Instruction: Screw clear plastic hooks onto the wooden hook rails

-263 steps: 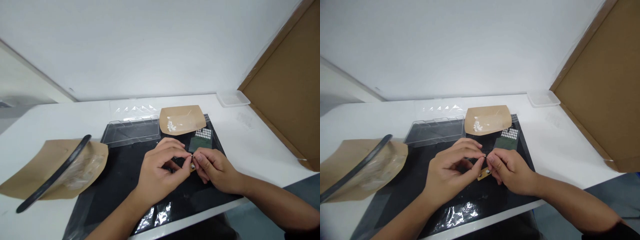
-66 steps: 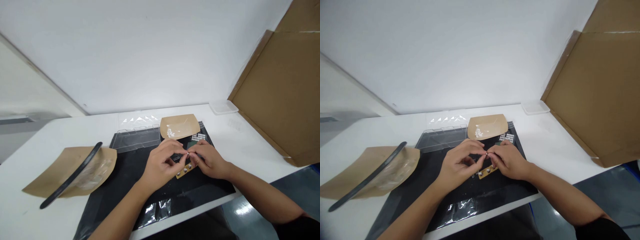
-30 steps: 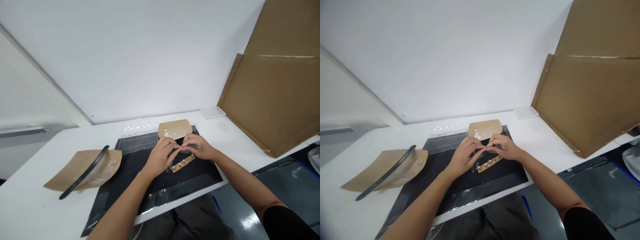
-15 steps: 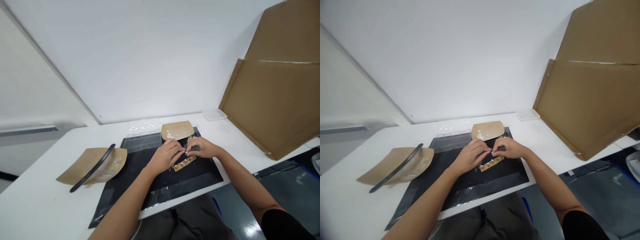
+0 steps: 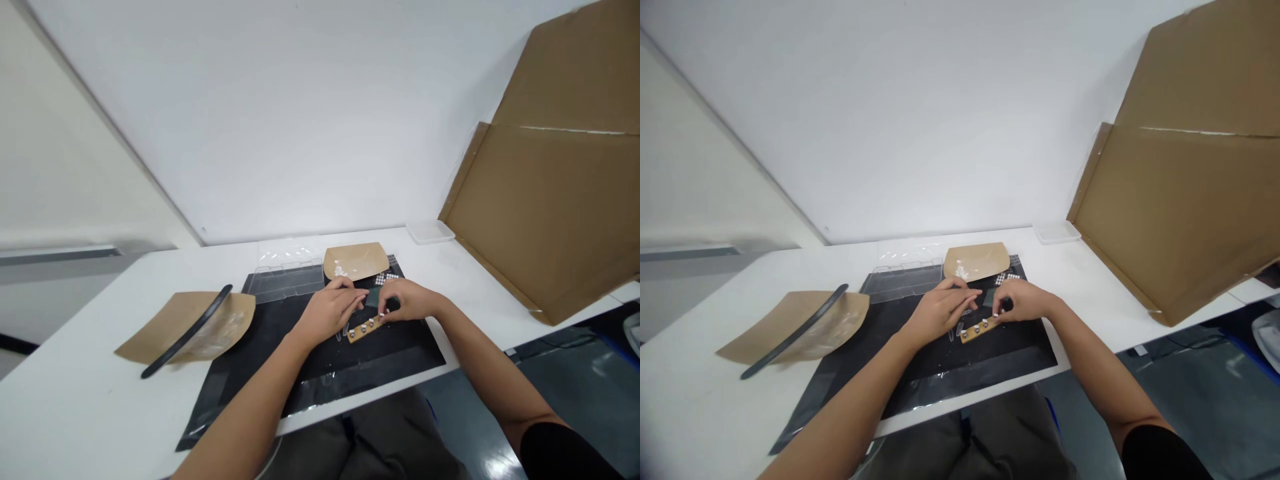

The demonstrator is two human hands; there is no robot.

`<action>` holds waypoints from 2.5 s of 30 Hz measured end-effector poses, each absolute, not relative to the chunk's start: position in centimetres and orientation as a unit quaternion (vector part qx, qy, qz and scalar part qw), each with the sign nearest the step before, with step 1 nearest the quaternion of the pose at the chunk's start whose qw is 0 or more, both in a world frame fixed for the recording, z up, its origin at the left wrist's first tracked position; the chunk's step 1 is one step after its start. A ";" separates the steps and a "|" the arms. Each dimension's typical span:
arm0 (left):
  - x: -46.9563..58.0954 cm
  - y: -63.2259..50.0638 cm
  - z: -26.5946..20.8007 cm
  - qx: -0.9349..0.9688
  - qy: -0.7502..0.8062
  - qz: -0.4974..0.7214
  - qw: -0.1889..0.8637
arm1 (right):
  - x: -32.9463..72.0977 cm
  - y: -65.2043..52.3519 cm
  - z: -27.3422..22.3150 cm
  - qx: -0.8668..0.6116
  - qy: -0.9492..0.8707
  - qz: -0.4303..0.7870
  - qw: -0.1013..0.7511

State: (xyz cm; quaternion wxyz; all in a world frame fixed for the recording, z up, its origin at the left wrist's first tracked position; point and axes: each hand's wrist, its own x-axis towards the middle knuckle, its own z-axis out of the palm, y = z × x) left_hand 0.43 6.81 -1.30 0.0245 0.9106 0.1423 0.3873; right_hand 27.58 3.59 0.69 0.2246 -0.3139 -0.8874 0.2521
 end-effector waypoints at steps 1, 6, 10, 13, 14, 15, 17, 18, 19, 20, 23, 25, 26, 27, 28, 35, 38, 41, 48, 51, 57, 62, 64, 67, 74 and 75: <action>0.4 6.9 -1.4 0.910 0.144 0.388 0.026 | 27.6 3.7 0.5 -0.317 -0.889 0.247 0.219; 0.5 7.1 -1.7 0.908 0.174 0.381 0.029 | 27.5 3.9 0.1 -0.324 -0.892 0.239 0.206; 0.5 7.1 -1.7 0.911 0.192 0.363 0.035 | 27.4 4.1 0.0 -0.322 -0.889 0.255 0.203; 0.4 6.8 -1.4 0.916 0.200 0.345 0.045 | 27.4 4.1 -0.1 -0.319 -0.886 0.270 0.199; 0.4 6.6 -1.3 0.918 0.201 0.337 0.049 | 27.4 4.0 -0.1 -0.319 -0.885 0.276 0.195; 0.4 6.5 -1.2 0.921 0.202 0.329 0.054 | 27.5 4.0 0.0 -0.320 -0.884 0.283 0.191; 0.4 6.3 -1.0 0.924 0.199 0.321 0.062 | 27.7 3.9 0.1 -0.326 -0.881 0.293 0.181; 0.4 6.3 -0.9 0.924 0.194 0.322 0.064 | 27.8 3.8 0.3 -0.330 -0.879 0.295 0.176; 0.5 6.2 -0.9 0.924 0.188 0.327 0.064 | 27.9 3.7 0.4 -0.334 -0.879 0.295 0.173; 0.5 6.2 -0.8 0.922 0.183 0.335 0.062 | 28.0 3.7 0.5 -0.337 -0.878 0.292 0.172; 0.5 6.2 -0.7 0.920 0.166 0.351 0.054 | 28.1 3.5 0.9 -0.342 -0.879 0.281 0.178; 0.5 6.3 -0.7 0.922 0.157 0.351 0.051 | 28.0 3.5 0.9 -0.340 -0.879 0.278 0.184; 0.4 6.3 -0.8 0.923 0.155 0.348 0.048 | 28.0 3.6 0.9 -0.339 -0.879 0.279 0.186; 0.4 6.3 -0.8 0.925 0.155 0.345 0.045 | 28.0 3.6 0.8 -0.337 -0.879 0.281 0.187; 0.4 6.3 -0.9 0.925 0.158 0.343 0.042 | 27.9 3.6 0.7 -0.336 -0.878 0.284 0.188; 0.4 6.2 -0.9 0.920 0.172 0.349 0.045 | 27.8 4.0 0.1 -0.338 -0.870 0.305 0.188; 0.4 6.3 -0.8 0.921 0.169 0.345 0.062 | 27.8 3.9 0.2 -0.344 -0.864 0.319 0.182; 0.4 6.6 -0.9 0.920 0.171 0.345 0.073 | 28.3 3.7 0.5 -0.352 -0.858 0.327 0.179; 0.2 7.7 -2.0 0.875 0.227 0.418 0.093 | 30.9 3.8 2.1 -0.419 -0.802 0.294 0.307; 0.3 7.8 -1.9 0.855 0.237 0.450 0.100 | 31.2 4.4 2.0 -0.465 -0.763 0.231 0.385; 0.3 7.3 -0.9 0.863 0.212 0.459 0.021 | 30.7 5.6 0.2 -0.494 -0.728 0.174 0.442; 0.2 7.6 -0.9 0.865 0.200 0.460 0.003 | 30.9 6.4 -1.3 -0.480 -0.737 0.172 0.444; 0.2 7.8 -1.0 0.859 0.204 0.470 -0.001 | 31.0 6.6 -1.8 -0.475 -0.739 0.174 0.445; 0.1 7.9 -1.1 0.852 0.208 0.481 0.000 | 30.8 6.5 -2.1 -0.482 -0.728 0.166 0.458; 0.2 8.4 -1.4 0.849 0.205 0.486 0.004 | 30.7 3.9 0.1 -0.445 -0.762 0.184 0.433; 0.1 8.4 -1.4 0.849 0.206 0.487 0.003 | 30.8 3.5 0.5 -0.438 -0.769 0.193 0.424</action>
